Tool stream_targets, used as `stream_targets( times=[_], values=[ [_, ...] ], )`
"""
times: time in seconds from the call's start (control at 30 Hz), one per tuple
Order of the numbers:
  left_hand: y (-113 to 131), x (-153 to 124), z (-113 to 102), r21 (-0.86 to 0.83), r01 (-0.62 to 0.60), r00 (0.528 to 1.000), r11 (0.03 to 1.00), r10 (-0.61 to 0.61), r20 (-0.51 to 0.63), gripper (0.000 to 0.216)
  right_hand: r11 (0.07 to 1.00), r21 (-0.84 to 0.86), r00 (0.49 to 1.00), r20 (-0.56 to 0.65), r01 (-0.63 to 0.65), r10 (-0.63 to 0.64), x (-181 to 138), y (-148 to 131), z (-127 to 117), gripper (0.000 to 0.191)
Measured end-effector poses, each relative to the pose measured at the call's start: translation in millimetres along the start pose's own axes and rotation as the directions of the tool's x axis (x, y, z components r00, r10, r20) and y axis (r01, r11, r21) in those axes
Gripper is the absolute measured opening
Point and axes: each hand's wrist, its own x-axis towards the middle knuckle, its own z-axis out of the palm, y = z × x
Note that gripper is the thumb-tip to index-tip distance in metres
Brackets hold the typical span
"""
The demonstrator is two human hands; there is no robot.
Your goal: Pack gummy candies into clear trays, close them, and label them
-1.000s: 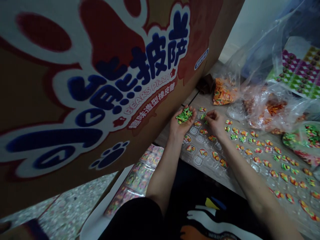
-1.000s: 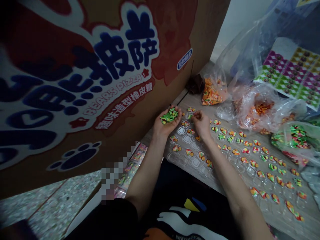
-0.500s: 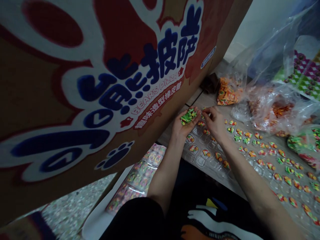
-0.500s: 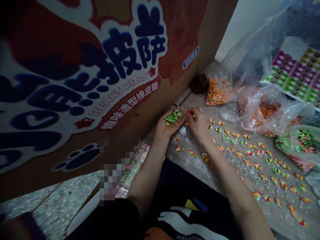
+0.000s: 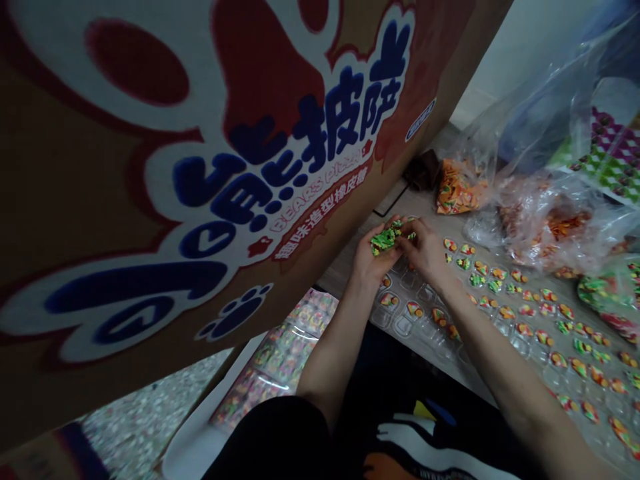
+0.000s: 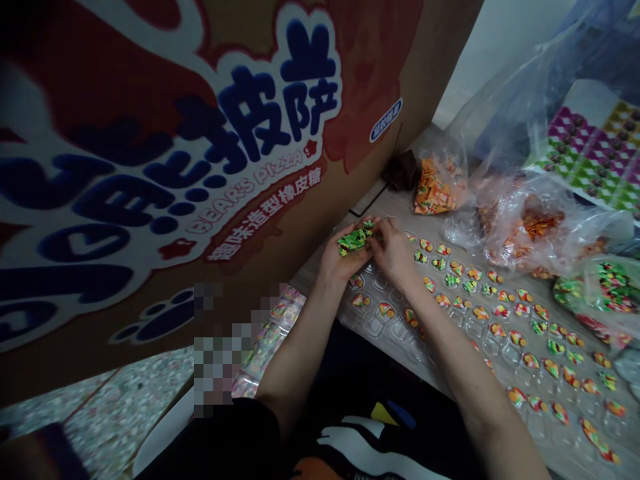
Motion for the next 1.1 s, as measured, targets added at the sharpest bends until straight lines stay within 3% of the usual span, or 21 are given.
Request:
stream_targets(
  times=[0.1, 0.23, 0.33, 0.5, 0.63, 0.73, 0.9, 1.1],
  values=[
    [1.1, -1.3, 1.2, -0.012, 0.003, 1.000, 1.000, -0.002, 0.017, 0.039, 0.988, 0.138, 0.997, -0.017, -0.075, 0.078, 4.4, 0.2, -0.4, 0.009],
    [4.7, 0.7, -2.9, -0.038, 0.012, 1.000, 0.999, -0.012, -0.006, 0.038, 0.884, 0.416, 0.977, 0.078, -0.213, 0.199, 7.5, 4.6, -6.2, 0.019],
    [7.5, -0.8, -5.1, -0.061, 0.016, 0.998, 0.998, -0.020, -0.061, 0.037, 0.842, 0.484, 0.971, 0.093, -0.238, 0.221, 8.1, 10.0, -12.2, 0.023],
    [14.8, -28.0, -10.6, -0.014, -0.077, 0.985, 0.997, 0.074, -0.153, 0.033, 0.955, 0.250, 0.985, -0.025, -0.158, 0.170, 9.9, 22.0, -15.8, 0.010],
    [21.1, -51.7, -19.7, -0.010, -0.122, 0.969, 0.992, 0.117, -0.220, 0.033, 1.000, -0.019, 0.997, 0.073, 0.006, -0.005, 11.4, 23.1, -6.0, 0.005],
    [23.7, -56.6, -24.5, -0.034, -0.111, 0.961, 0.993, 0.098, -0.259, 0.036, 0.970, -0.204, 0.977, 0.195, 0.132, -0.092, 12.9, 15.0, 3.7, 0.013],
    [26.1, -55.6, -25.8, -0.055, -0.119, 0.954, 0.991, 0.099, -0.284, 0.038, 0.867, -0.424, 0.920, 0.380, 0.262, -0.093, 13.2, -0.8, 11.9, 0.028],
    [27.3, -55.1, -29.0, -0.073, -0.121, 0.954, 0.990, 0.095, -0.285, 0.036, 0.837, -0.490, 0.915, 0.401, 0.244, -0.032, 12.6, -9.4, 11.9, 0.033]
  ],
)
